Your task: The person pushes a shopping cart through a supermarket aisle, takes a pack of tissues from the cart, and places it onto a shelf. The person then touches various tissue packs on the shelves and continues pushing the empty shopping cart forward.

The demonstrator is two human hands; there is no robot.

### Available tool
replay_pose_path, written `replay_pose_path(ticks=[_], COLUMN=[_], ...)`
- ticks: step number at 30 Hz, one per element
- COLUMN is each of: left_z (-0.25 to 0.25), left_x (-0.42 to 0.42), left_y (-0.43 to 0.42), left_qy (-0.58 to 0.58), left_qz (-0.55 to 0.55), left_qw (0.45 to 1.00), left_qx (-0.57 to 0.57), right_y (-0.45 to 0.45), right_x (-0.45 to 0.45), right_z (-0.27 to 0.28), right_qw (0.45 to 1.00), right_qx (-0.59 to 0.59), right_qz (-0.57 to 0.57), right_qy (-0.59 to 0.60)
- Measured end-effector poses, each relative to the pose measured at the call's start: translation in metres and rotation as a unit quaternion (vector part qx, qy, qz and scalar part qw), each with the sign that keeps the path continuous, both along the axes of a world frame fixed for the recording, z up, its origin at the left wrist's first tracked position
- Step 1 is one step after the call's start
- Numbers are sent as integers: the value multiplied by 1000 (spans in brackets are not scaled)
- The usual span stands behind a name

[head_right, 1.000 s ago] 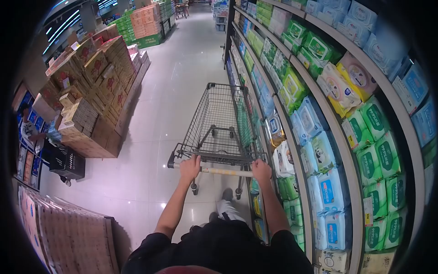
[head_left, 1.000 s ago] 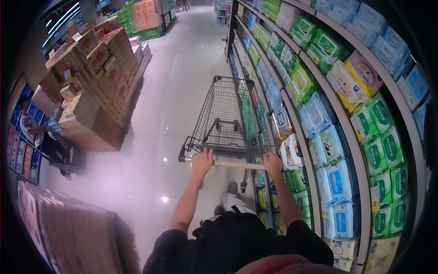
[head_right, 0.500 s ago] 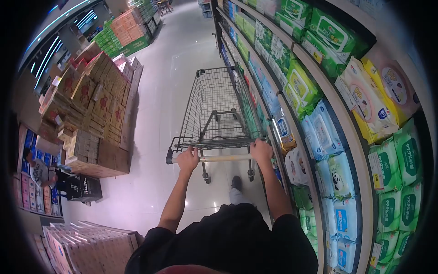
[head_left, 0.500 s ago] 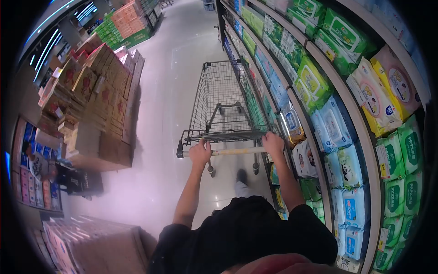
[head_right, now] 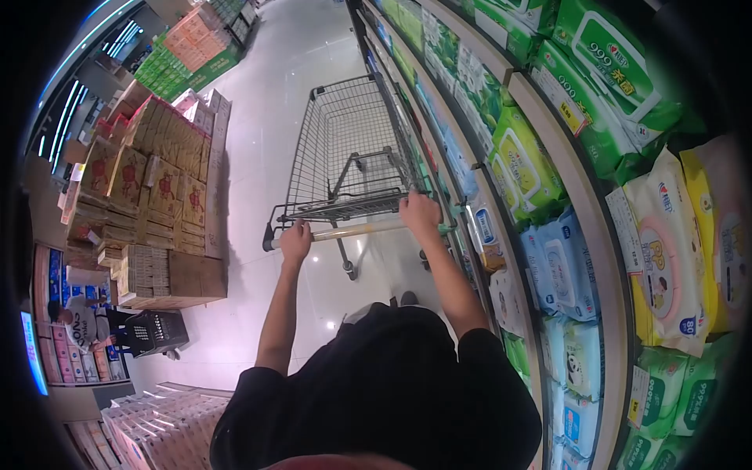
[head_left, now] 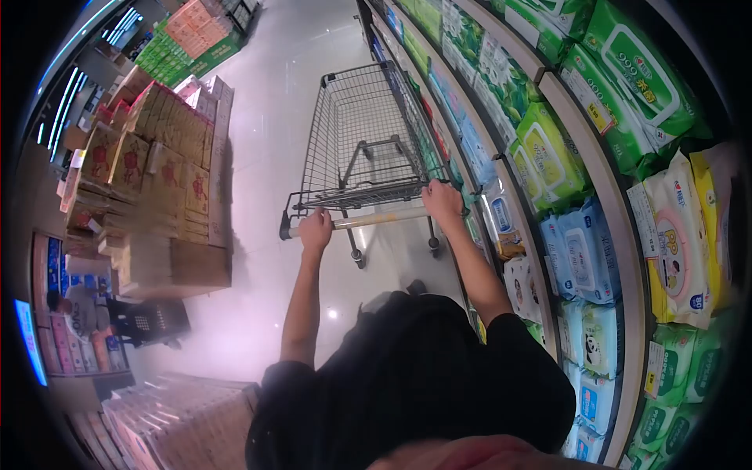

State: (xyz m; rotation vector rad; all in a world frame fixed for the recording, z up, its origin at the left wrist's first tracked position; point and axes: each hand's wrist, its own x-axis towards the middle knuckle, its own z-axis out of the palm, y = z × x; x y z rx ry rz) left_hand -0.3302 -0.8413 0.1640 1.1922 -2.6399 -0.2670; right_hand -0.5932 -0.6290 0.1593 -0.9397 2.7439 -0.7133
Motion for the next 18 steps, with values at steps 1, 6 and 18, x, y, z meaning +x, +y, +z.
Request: replay_pose_path(ticks=[1, 6, 18], left_z=[2, 4, 11], left_x=[-7, -34, -84], left_y=[-6, -37, -145], left_qy=[-4, -12, 0], left_qz=[2, 32, -65], left_qw=[1000, 999, 958], left_qx=[1, 19, 280], right_y=[-8, -42, -107], right_x=[-7, -35, -76], right_z=[-2, -8, -2], right_qw=[1000, 1000, 999], right_qx=[8, 2, -23], right_qz=[0, -5, -28], right_qy=[-2, -15, 2])
